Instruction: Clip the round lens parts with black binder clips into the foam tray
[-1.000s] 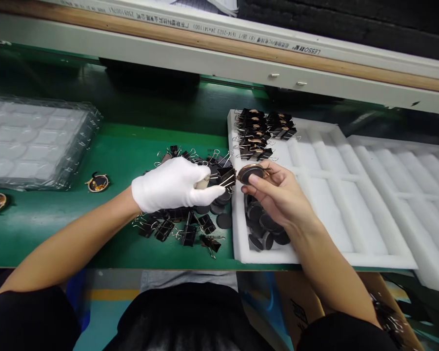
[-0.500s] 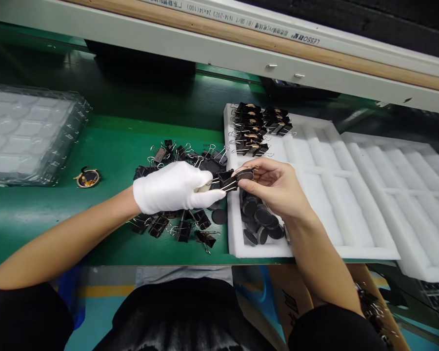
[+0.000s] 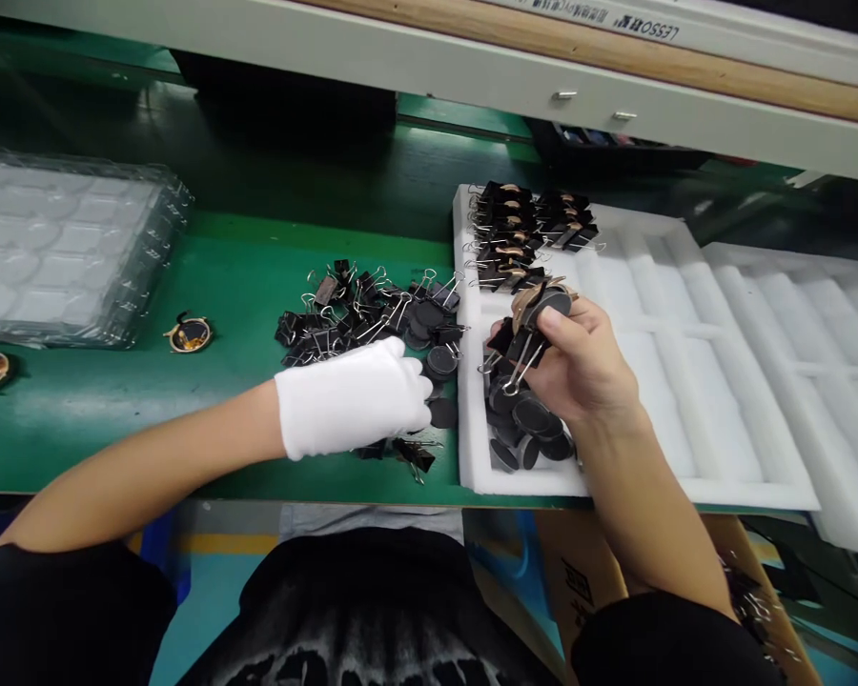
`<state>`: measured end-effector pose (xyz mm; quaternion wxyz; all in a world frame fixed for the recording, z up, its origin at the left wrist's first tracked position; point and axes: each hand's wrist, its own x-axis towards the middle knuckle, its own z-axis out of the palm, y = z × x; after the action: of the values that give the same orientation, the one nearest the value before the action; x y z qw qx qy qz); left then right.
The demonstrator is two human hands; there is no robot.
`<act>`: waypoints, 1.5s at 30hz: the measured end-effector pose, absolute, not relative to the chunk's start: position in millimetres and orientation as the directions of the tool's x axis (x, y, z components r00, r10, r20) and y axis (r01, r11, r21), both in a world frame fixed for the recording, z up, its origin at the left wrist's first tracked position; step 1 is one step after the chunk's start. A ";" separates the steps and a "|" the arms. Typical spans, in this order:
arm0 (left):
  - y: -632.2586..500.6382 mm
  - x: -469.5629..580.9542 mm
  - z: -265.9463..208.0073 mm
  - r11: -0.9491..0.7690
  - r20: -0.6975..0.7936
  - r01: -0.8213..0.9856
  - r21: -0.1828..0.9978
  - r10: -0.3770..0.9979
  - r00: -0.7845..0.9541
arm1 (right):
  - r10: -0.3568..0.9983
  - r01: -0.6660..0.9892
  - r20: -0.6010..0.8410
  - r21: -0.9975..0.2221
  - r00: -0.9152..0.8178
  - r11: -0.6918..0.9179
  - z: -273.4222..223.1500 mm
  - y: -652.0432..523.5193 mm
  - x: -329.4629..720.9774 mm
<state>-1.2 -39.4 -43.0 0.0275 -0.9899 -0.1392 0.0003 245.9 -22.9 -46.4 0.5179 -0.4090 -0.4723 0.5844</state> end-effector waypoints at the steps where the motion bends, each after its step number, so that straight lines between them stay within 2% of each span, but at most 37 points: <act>1: -36.0 0.5 -45.7 -0.959 0.034 0.271 -0.086 0.269 0.963 | 0.989 -0.219 0.018 -0.976 -0.148 -0.015 -45.8 -23.5 245.9; 3: -24.8 1.4 -47.4 -0.945 0.135 0.308 -0.111 0.292 0.947 | 0.983 -0.198 0.021 -0.980 -0.184 -0.016 -44.9 -24.4 246.1; 5: -12.1 -0.1 -45.0 -0.898 0.311 0.439 -0.039 0.407 0.859 | 0.978 -0.158 0.024 -0.987 -0.206 -0.009 -44.5 -24.9 246.1; 6: -7.0 -1.1 -42.9 -0.855 0.407 0.516 0.059 0.492 0.769 | 0.977 -0.133 0.031 -0.991 -0.212 0.003 -44.7 -25.2 245.6; 8: -1.6 -2.2 -37.8 -0.723 0.518 0.594 0.354 0.680 0.519 | 0.973 -0.088 0.045 -0.996 -0.226 0.026 -46.0 -26.0 243.6; 10: -2.6 -1.3 -33.1 -0.563 0.474 0.543 0.623 0.824 0.311 | 0.965 -0.063 0.052 -0.997 -0.255 0.037 -48.3 -27.1 240.5; 11: -4.5 -0.3 -31.2 -0.497 0.426 0.501 0.709 0.867 0.258 | 0.958 -0.059 0.054 -0.998 -0.281 0.039 -49.5 -27.8 238.9; 13: -9.1 1.8 -28.6 -0.428 0.348 0.450 0.784 0.903 0.253 | 0.938 -0.066 0.065 -0.997 -0.340 0.045 -51.5 -28.9 236.3; 16: -13.0 2.0 -26.5 -0.446 0.274 0.491 0.748 0.882 0.383 | 0.924 -0.081 0.087 -0.995 -0.372 0.061 -52.4 -29.9 234.8; 20: -13.4 -2.7 -24.7 -0.501 0.175 0.622 0.601 0.843 0.509 | 0.930 -0.024 0.062 -0.998 -0.361 0.058 -51.2 -30.0 235.8; 23: -14.1 -4.2 -24.6 -0.525 0.152 0.673 0.522 0.833 0.532 | 0.911 -0.008 0.048 -0.999 -0.409 0.049 -50.5 -29.8 236.8; 27: -16.0 -1.5 -26.6 -0.531 0.173 0.672 0.515 0.833 0.525 | 0.894 -0.005 0.024 -1.000 -0.447 0.024 -50.8 -29.6 236.7; 32: -17.3 2.2 -30.9 -0.524 0.194 0.724 0.450 0.848 0.493 | 0.887 0.030 0.009 -0.999 -0.461 0.026 -51.1 -29.8 236.1; 36: -13.9 1.4 -29.7 -0.489 0.229 0.681 0.545 0.868 0.440 | 0.888 0.050 0.010 -0.998 -0.460 0.038 -49.7 -29.9 238.7; 40: -7.5 -4.6 -23.3 -0.458 0.273 0.615 0.642 0.886 0.375 | 0.927 0.036 -0.019 -0.999 -0.375 -0.006 -48.6 -27.1 240.2; 45: -4.2 -12.4 -21.3 -0.557 0.286 0.537 0.633 0.813 0.507 | 0.923 0.077 -0.067 -0.996 -0.379 -0.040 -46.7 -22.5 241.9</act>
<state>-12.4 -4.2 -21.3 -0.2400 -0.8341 -0.4046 -0.2880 241.9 -22.5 -46.7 0.3624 -0.4234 -0.5903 0.5839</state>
